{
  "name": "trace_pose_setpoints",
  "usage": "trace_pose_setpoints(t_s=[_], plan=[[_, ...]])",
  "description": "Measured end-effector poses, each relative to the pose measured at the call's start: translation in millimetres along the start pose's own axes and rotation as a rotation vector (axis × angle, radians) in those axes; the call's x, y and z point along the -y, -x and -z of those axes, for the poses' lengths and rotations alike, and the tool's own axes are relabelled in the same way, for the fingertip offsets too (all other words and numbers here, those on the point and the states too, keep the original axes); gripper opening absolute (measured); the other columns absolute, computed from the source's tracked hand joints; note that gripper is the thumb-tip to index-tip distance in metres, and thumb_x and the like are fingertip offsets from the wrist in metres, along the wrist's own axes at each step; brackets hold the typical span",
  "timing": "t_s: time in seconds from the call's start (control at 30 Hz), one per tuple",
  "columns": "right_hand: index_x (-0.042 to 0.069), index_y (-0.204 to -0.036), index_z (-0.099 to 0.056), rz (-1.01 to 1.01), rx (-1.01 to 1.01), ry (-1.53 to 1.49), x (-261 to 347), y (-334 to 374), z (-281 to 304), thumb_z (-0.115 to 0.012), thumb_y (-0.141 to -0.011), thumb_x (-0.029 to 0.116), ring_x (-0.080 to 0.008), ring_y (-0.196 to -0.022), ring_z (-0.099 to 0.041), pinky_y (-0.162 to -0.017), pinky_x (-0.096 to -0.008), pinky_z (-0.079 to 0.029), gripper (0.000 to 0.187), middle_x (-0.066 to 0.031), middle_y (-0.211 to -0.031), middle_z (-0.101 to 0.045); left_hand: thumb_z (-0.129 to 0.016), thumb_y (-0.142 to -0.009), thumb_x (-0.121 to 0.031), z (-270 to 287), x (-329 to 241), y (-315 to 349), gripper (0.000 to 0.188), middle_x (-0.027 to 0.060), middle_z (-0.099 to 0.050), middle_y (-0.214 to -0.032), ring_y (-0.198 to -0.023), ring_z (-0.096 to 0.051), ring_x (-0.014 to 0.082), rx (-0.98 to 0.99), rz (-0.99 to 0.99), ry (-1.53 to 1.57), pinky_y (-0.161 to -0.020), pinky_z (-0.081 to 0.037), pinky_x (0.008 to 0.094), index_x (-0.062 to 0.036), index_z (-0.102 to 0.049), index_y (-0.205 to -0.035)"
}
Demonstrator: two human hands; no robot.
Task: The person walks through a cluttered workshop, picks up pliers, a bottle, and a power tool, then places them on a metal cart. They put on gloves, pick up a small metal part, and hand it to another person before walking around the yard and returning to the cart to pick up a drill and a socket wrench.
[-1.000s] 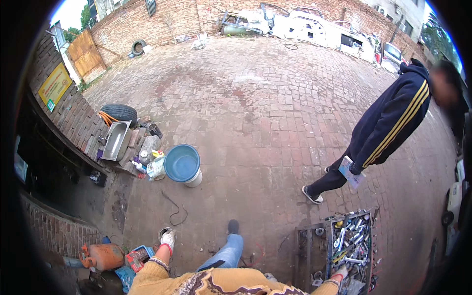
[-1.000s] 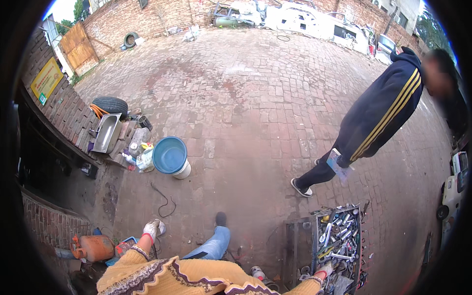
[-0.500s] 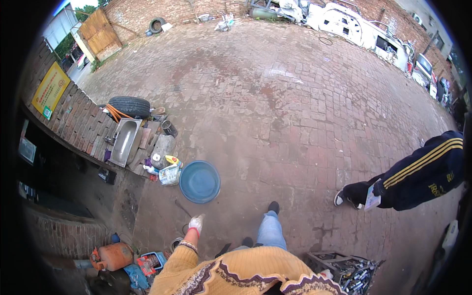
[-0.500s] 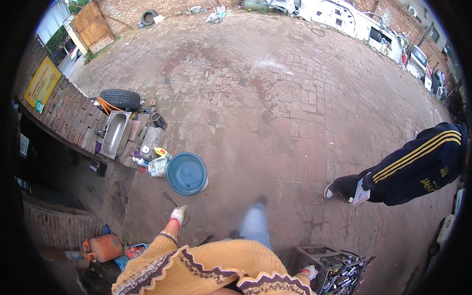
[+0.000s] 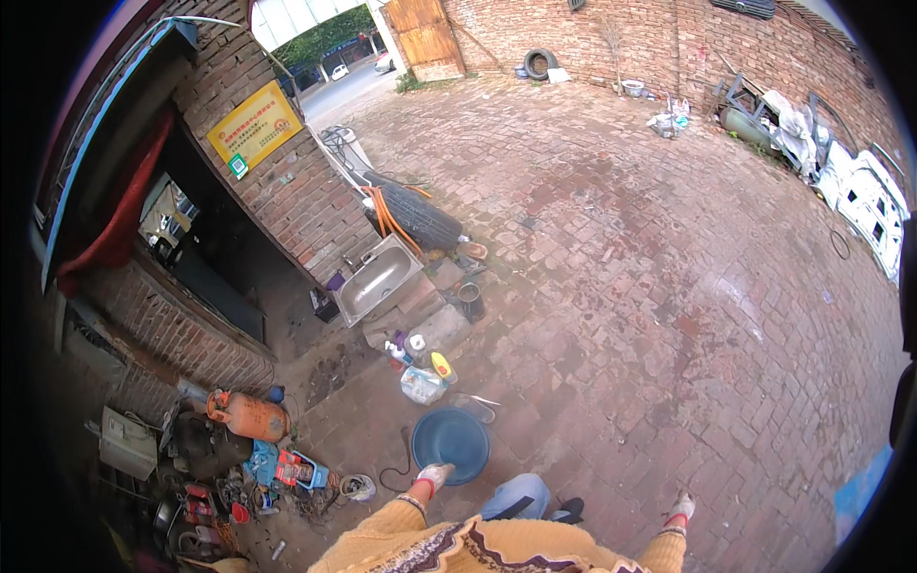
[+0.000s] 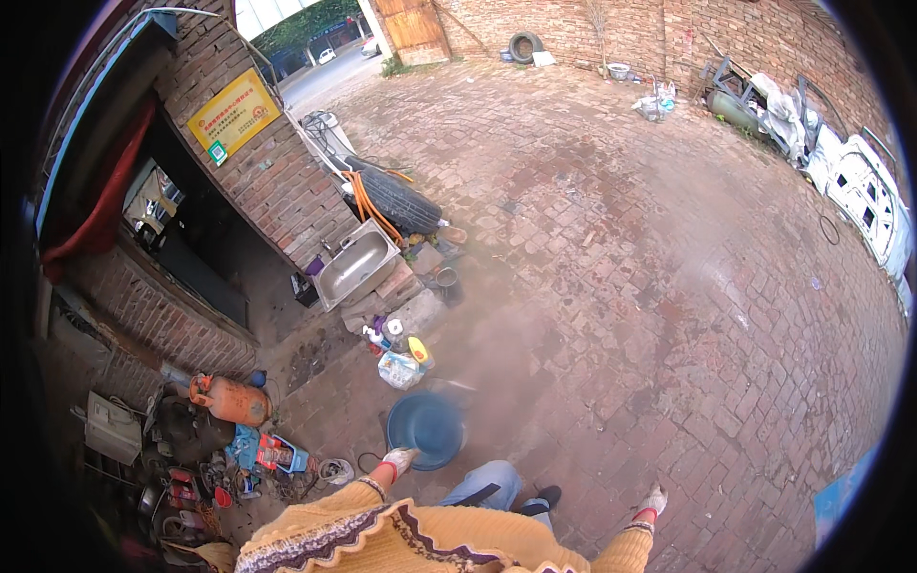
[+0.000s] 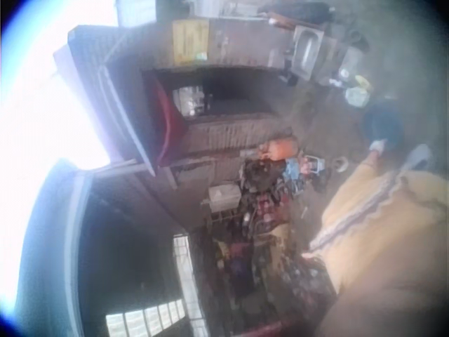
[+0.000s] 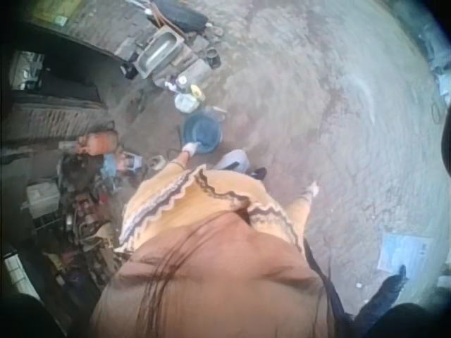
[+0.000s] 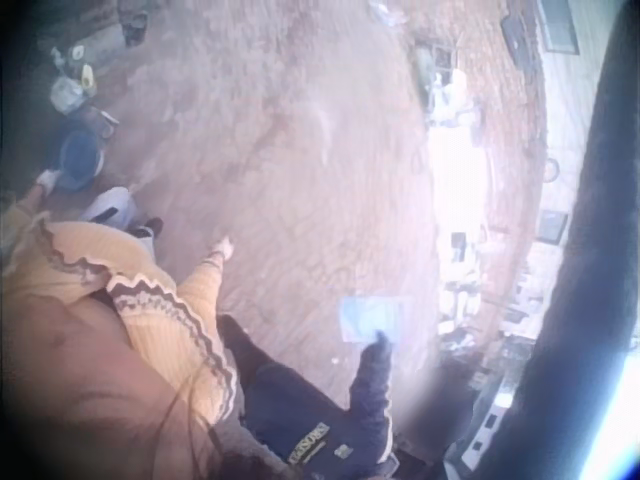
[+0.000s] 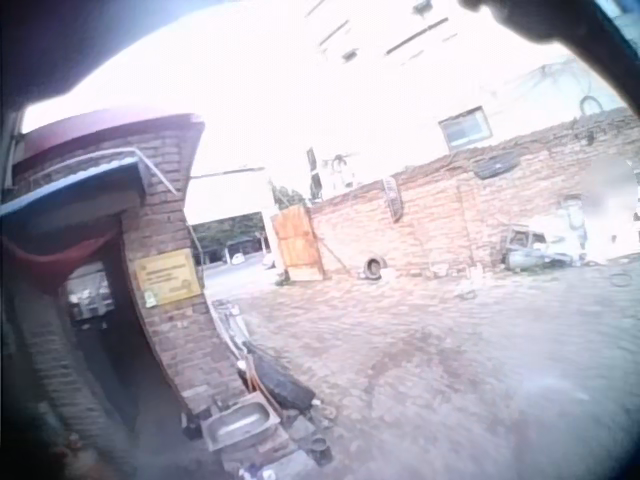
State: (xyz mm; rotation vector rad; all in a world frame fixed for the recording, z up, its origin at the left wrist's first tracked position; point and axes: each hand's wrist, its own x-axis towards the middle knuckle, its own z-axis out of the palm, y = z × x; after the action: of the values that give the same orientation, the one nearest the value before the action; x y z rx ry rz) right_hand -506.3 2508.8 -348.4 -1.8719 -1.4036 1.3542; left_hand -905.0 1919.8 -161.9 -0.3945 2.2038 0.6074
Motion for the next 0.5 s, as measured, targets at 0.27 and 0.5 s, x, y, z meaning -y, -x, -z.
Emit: trace_pose_setpoints(t_s=[0.27, 0.5], plan=[[-0.002, -0.121, -0.062, 0.113, 0.149, 0.015, 207.4, -158.0, -188.5, -0.069, -0.088, 0.032, -0.0222, -0.083, -0.057, -0.075, -0.0390, -0.048, 0.048, -0.0107, -0.102, -0.066, -0.053, -0.094, -0.051, 5.3, -78.2, -86.9, 0.055, 0.0201, -0.069, -0.112, -0.100, -0.067, 0.0298, 0.037, 0.210, -0.067, -0.088, -0.050, 0.0417, -0.0038, -0.068, -0.118], [0.003, -0.126, -0.061, -0.629, 0.259, 0.513, 220.0, -177.0, -200.2, -0.049, -0.095, 0.039, -0.0407, -0.112, -0.058, -0.087, -0.0558, -0.050, 0.049, -0.0178, -0.125, -0.063, -0.043, -0.098, -0.044, 28.0, -257.4, -241.6, 0.050, 0.0181, -0.060, -0.133, -0.125, -0.056, 0.0366, -0.168, -0.096, -0.147, -0.104, -0.045, 0.0443, -0.0080, -0.065, -0.126]])
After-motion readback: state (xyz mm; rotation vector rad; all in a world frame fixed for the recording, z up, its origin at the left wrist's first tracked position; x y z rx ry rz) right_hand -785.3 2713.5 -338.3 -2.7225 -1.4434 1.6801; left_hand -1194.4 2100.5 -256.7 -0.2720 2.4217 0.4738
